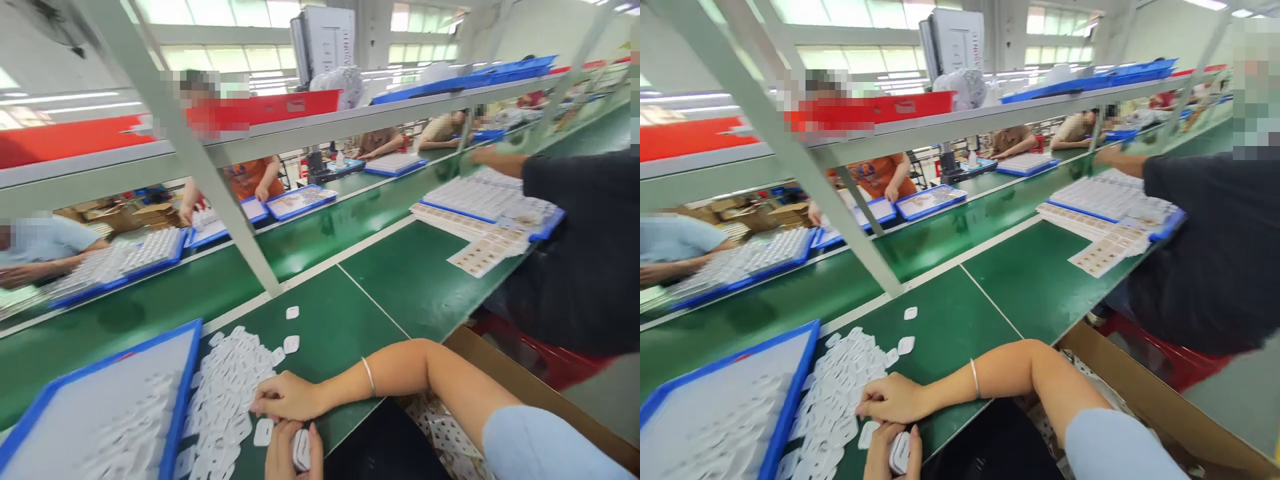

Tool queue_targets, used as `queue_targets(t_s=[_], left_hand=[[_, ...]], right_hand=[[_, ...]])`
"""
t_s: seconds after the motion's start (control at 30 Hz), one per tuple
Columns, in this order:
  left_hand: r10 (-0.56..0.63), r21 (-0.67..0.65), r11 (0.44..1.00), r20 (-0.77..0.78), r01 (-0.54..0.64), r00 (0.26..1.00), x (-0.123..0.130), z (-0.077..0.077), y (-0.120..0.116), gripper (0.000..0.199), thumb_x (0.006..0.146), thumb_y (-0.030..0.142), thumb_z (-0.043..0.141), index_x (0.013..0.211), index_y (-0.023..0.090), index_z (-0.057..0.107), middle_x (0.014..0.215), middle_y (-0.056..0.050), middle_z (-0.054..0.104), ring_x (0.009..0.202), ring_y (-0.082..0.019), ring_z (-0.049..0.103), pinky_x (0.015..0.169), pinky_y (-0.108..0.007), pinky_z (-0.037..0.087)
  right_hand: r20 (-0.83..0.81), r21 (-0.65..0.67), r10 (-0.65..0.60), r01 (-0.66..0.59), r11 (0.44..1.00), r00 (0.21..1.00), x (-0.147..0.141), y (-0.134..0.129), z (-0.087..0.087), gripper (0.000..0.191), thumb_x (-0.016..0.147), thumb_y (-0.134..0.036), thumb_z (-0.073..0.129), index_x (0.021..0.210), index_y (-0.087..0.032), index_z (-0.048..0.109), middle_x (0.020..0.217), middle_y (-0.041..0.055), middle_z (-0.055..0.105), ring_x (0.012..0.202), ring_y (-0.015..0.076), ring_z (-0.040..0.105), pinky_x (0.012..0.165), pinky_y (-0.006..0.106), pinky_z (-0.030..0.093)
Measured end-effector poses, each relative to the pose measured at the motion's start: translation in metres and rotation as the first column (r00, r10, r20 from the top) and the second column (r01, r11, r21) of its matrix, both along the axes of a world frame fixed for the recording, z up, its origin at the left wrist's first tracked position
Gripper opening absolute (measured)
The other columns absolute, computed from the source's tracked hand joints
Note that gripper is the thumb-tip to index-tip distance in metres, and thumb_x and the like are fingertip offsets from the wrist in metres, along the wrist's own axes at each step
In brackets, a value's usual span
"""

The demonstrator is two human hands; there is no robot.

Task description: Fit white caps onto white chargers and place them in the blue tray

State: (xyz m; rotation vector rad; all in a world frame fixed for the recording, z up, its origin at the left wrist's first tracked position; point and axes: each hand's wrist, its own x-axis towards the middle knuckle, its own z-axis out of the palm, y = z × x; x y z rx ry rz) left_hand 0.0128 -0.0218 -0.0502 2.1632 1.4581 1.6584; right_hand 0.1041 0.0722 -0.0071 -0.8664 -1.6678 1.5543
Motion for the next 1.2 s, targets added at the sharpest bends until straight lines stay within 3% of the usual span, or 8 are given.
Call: queue_targets(t_s=[0.63,0.8,0.87,0.93,1.03,1.1,1.13,1.2], left_hand=[[0.048,-0.11,0.994,0.416,-0.002,0.908,-0.009,0.013,-0.032,0.008,0.083,0.018,0.066,0.086,0.02,0.059,0.082,-0.001,0.059,0.078,-0.016,0.058,0.073,-0.027,0.05],[0.075,-0.32,0.917,0.722,0.237,0.688,-0.005,0.026,-0.031,0.021,0.086,0.038,0.067,0.09,0.022,0.054,0.082,-0.001,0.057,0.075,-0.015,0.057,0.072,-0.029,0.052],[0.052,-0.31,0.862,0.841,0.401,0.539,-0.006,0.039,-0.035,0.037,0.083,0.051,0.068,0.104,0.027,0.048,0.093,-0.002,0.061,0.075,-0.017,0.06,0.066,-0.031,0.055],[0.02,-0.287,0.841,0.864,0.459,0.504,-0.015,0.058,-0.042,0.049,0.079,0.054,0.07,0.113,0.032,0.042,0.103,-0.003,0.06,0.071,-0.015,0.06,0.057,-0.028,0.053],[0.083,-0.406,0.873,0.672,0.272,0.736,-0.049,0.096,-0.053,0.047,0.079,0.044,0.072,0.117,0.029,0.049,0.112,-0.006,0.058,0.067,-0.011,0.057,0.051,-0.021,0.048],[0.284,-0.476,0.876,0.384,-0.075,0.878,-0.083,0.123,-0.059,0.043,0.078,0.039,0.075,0.115,0.024,0.061,0.116,-0.007,0.06,0.088,-0.016,0.062,0.069,-0.024,0.053],[0.392,-0.463,0.848,0.224,-0.257,0.892,-0.1,0.133,-0.062,0.041,0.075,0.038,0.077,0.111,0.023,0.066,0.116,-0.007,0.061,0.099,-0.02,0.061,0.079,-0.026,0.053],[0.61,-0.41,0.737,0.06,-0.538,0.79,-0.132,0.145,-0.067,0.044,0.072,0.043,0.078,0.11,0.022,0.068,0.113,-0.007,0.064,0.1,-0.022,0.062,0.084,-0.031,0.052]], right_hand=[[-0.071,0.013,-0.008,0.009,1.0,0.997,-0.006,-0.017,-0.011,0.021,0.091,-0.031,0.057,0.076,-0.018,0.058,0.049,-0.0072,0.049,0.047,0.0094,0.043,0.053,0.022,0.036],[-0.052,0.006,-0.01,0.01,1.0,0.999,-0.004,-0.02,-0.006,0.024,0.091,-0.035,0.057,0.075,-0.018,0.056,0.051,-0.0062,0.05,0.048,0.0099,0.045,0.053,0.022,0.036],[-0.046,0.002,-0.005,0.005,1.0,0.999,-0.003,-0.021,-0.005,0.026,0.091,-0.038,0.056,0.074,-0.019,0.054,0.053,-0.0057,0.05,0.049,0.0101,0.046,0.052,0.023,0.036],[-0.035,0.002,0.008,-0.007,1.0,0.999,-0.003,-0.023,-0.005,0.028,0.092,-0.04,0.054,0.073,-0.019,0.053,0.053,-0.0058,0.05,0.048,0.01,0.045,0.051,0.023,0.035],[0.0,0.005,0.028,-0.028,1.0,1.0,-0.001,-0.028,-0.006,0.027,0.093,-0.039,0.053,0.074,-0.019,0.055,0.05,-0.0063,0.048,0.047,0.0101,0.041,0.051,0.023,0.033],[0.032,0.006,0.043,-0.043,0.999,0.999,0.003,-0.031,-0.008,0.026,0.093,-0.038,0.052,0.076,-0.019,0.057,0.049,-0.0062,0.047,0.047,0.0106,0.041,0.052,0.024,0.032],[0.047,0.005,0.051,-0.052,0.999,0.998,0.005,-0.033,-0.009,0.026,0.093,-0.038,0.051,0.077,-0.019,0.057,0.05,-0.006,0.047,0.048,0.0109,0.041,0.052,0.024,0.032],[0.075,0.001,0.07,-0.07,0.998,0.995,0.009,-0.036,-0.01,0.027,0.094,-0.039,0.049,0.078,-0.019,0.057,0.052,-0.0056,0.047,0.049,0.0113,0.041,0.053,0.025,0.032]])
